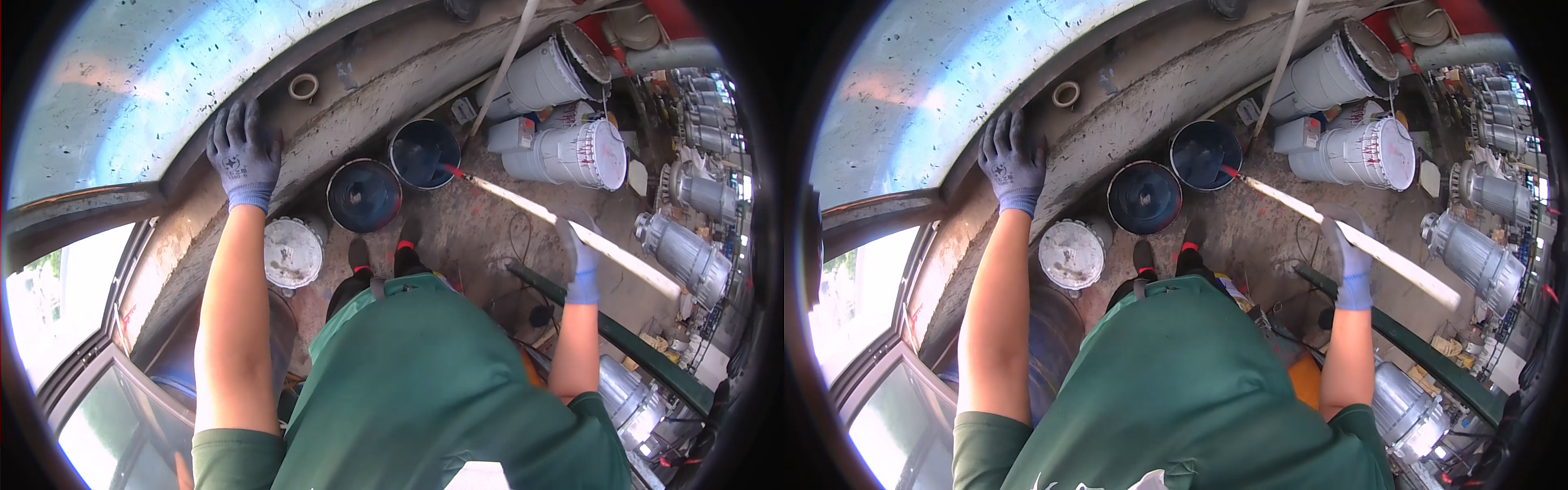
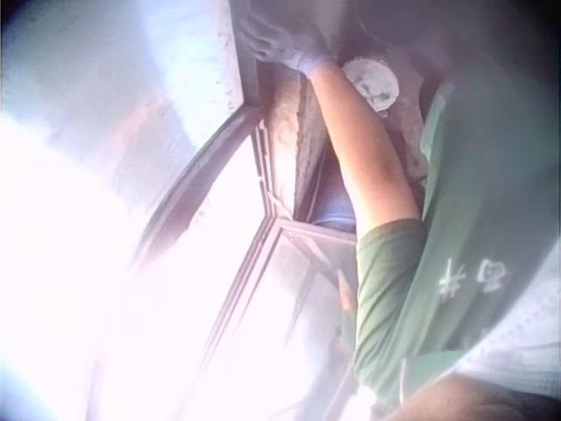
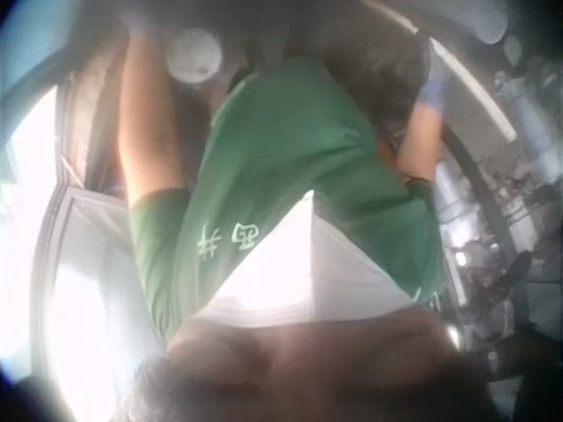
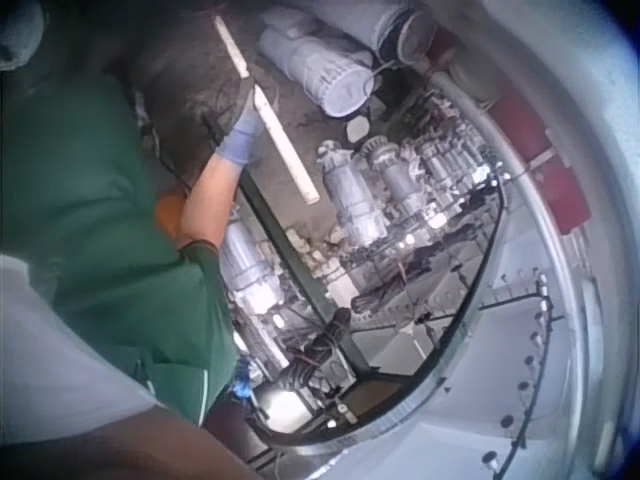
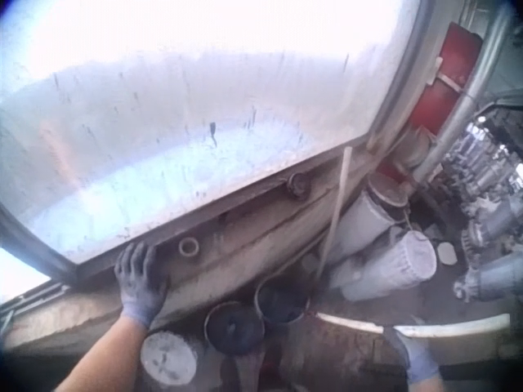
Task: The person removes a paint bucket from a machine stand, stirs the paint in buckets using a wooden stick, transfers paint between containers, and opens a bottle of additive.
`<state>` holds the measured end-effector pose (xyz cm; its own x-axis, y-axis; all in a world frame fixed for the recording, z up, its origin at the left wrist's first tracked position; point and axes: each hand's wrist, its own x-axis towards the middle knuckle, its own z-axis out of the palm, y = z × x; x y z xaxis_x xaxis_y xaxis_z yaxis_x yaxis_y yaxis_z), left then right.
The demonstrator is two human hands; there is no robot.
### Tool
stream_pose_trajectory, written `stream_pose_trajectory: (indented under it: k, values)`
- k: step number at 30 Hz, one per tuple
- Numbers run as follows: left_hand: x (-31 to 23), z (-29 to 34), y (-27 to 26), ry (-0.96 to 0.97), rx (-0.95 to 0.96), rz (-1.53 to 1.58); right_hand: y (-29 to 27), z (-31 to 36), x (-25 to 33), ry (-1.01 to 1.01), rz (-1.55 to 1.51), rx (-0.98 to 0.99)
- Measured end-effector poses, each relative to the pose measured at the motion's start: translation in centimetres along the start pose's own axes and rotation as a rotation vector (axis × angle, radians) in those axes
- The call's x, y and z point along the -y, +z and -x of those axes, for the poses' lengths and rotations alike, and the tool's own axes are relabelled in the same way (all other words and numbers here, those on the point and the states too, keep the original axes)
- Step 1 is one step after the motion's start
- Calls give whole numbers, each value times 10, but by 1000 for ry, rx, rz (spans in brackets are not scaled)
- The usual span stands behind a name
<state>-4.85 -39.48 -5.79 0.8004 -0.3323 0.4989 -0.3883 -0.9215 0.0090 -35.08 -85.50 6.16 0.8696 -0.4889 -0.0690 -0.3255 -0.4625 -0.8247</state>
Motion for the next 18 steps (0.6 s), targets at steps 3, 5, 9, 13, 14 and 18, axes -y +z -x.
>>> stream_pose_trajectory:
  k: [3, 5, 9, 13, 14, 18]
  values:
    - [0, 2, 0, -21, 26, -28, 38, -49, -15, -87, 222, 139]
    - [-2, 0, 2, -19, 21, -28, 56, -79, -42, -88, 307, 204]
    - [-2, -1, 7, -26, -1, -35, 92, -133, -79, -355, 427, 333]
    - [0, 1, 7, -25, -7, -50, 112, -159, -97, -366, 527, 481]
    - [0, 1, 7, -17, -17, -47, 113, -162, -99, -370, 526, 494]
    - [0, 3, 9, -29, -29, -56, 111, -166, -92, -400, 492, 580]
